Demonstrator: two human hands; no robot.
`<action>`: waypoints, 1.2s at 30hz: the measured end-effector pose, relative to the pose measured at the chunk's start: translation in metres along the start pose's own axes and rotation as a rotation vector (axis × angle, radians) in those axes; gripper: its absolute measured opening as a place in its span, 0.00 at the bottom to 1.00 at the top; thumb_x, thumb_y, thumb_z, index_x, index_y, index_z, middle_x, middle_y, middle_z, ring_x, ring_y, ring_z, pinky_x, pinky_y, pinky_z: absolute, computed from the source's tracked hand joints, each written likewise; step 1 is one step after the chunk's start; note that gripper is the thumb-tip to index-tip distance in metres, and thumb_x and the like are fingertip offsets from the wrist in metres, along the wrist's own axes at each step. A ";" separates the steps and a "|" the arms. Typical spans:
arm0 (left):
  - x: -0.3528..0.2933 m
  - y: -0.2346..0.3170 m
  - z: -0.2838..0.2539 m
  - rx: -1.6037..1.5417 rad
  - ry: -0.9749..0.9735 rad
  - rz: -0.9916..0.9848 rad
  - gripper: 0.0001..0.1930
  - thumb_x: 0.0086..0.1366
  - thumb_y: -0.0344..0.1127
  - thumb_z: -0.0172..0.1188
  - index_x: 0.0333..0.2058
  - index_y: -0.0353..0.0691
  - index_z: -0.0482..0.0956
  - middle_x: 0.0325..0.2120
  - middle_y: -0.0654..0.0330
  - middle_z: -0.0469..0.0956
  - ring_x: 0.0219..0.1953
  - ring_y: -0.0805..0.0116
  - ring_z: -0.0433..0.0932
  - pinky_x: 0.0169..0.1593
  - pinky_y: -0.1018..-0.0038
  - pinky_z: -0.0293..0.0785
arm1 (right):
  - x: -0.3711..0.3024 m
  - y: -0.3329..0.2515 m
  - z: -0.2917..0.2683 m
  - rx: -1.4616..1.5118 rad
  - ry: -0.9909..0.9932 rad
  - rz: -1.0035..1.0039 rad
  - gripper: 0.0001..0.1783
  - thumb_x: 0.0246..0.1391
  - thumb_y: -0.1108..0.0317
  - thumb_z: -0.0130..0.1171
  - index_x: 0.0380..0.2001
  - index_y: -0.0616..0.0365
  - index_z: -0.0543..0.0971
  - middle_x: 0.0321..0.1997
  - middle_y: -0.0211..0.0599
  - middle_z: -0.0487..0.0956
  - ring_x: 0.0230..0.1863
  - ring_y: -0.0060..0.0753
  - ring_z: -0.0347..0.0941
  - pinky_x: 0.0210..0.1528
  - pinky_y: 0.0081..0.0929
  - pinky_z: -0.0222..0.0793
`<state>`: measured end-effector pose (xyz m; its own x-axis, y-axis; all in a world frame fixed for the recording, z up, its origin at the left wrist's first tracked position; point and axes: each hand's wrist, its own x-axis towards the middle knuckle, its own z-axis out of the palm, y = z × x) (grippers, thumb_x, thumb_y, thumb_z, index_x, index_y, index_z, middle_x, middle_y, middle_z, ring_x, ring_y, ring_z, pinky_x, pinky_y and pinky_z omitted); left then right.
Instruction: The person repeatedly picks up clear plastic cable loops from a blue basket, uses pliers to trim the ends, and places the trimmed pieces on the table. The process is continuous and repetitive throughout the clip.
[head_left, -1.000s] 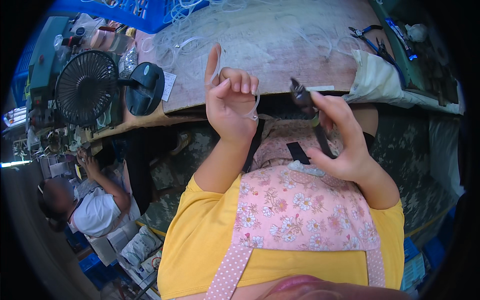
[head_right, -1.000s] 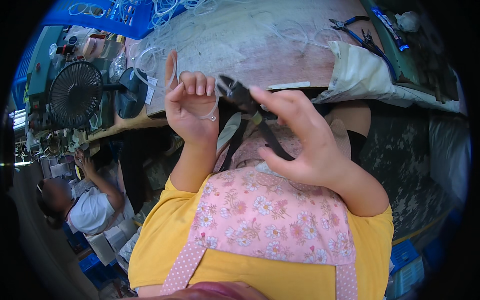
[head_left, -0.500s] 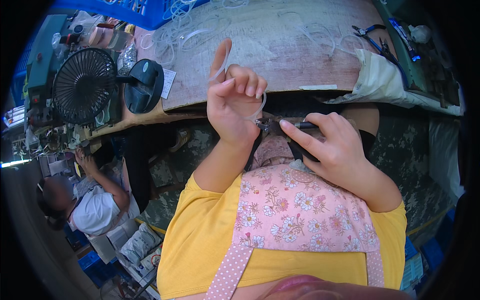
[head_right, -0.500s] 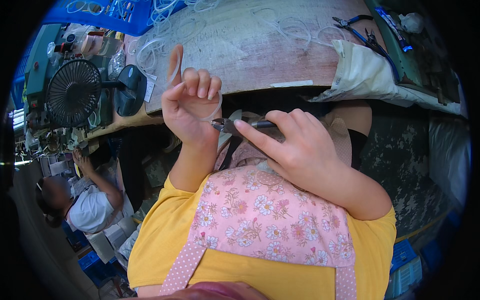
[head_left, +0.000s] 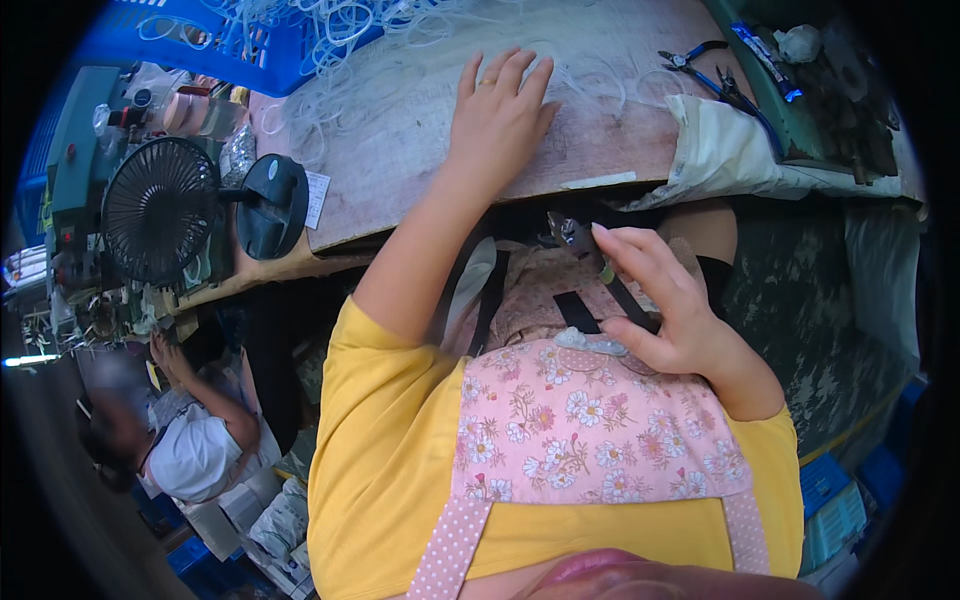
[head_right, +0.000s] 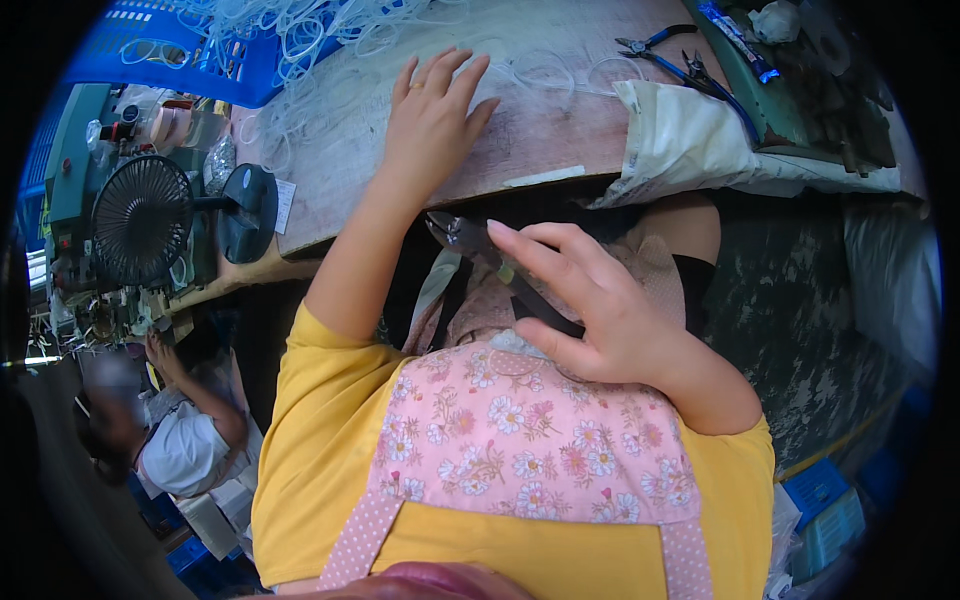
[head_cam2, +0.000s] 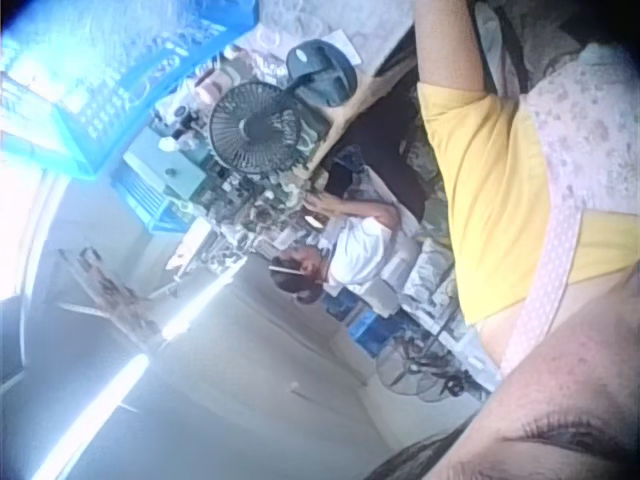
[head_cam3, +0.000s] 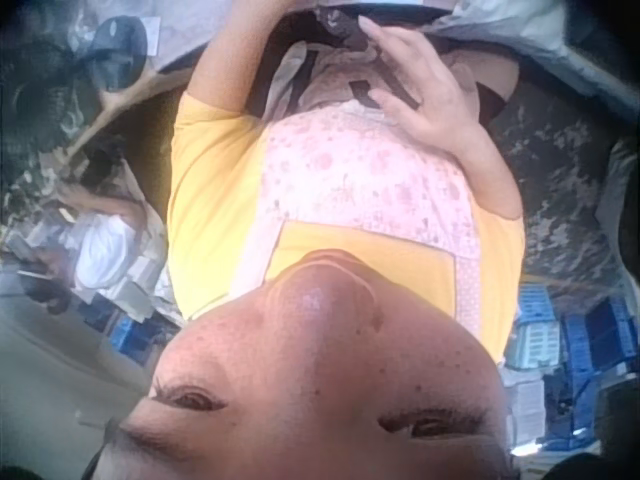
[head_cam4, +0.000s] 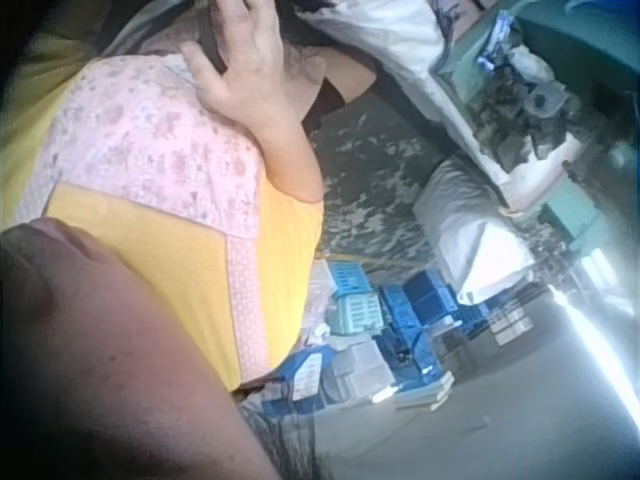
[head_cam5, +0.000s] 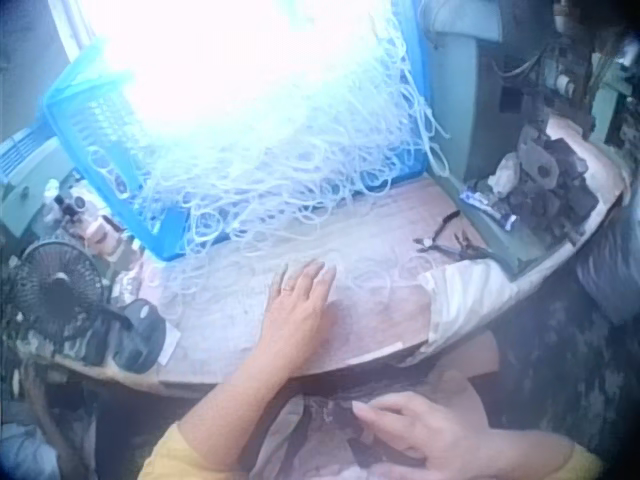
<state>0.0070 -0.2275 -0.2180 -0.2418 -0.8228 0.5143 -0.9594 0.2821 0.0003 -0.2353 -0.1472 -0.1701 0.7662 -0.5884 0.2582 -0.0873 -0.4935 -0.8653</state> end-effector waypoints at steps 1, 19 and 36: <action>0.011 -0.008 0.010 0.080 0.030 0.067 0.16 0.59 0.42 0.62 0.44 0.44 0.76 0.52 0.60 0.72 0.59 0.61 0.67 0.64 0.59 0.55 | -0.003 0.000 -0.001 0.012 -0.031 0.005 0.42 0.43 0.74 0.64 0.64 0.55 0.62 0.56 0.48 0.66 0.51 0.48 0.69 0.53 0.34 0.66; -0.051 0.024 -0.060 -2.061 0.637 -0.712 0.22 0.74 0.50 0.39 0.53 0.38 0.65 0.25 0.60 0.71 0.30 0.69 0.68 0.42 0.70 0.67 | 0.029 0.007 0.010 -0.429 -0.028 -0.123 0.41 0.37 0.68 0.67 0.60 0.49 0.69 0.45 0.43 0.69 0.41 0.44 0.69 0.44 0.35 0.67; -0.066 0.029 -0.064 -2.269 0.105 -0.713 0.37 0.69 0.63 0.35 0.60 0.33 0.61 0.46 0.52 0.69 0.48 0.58 0.69 0.56 0.63 0.62 | 0.033 0.010 0.010 -0.423 -0.087 -0.277 0.39 0.32 0.72 0.67 0.56 0.47 0.74 0.44 0.42 0.70 0.37 0.41 0.70 0.37 0.33 0.67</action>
<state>0.0047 -0.1331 -0.1973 -0.0032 -0.9993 0.0373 0.7581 0.0219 0.6517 -0.2043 -0.1651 -0.1744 0.8457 -0.3519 0.4012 -0.1094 -0.8501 -0.5152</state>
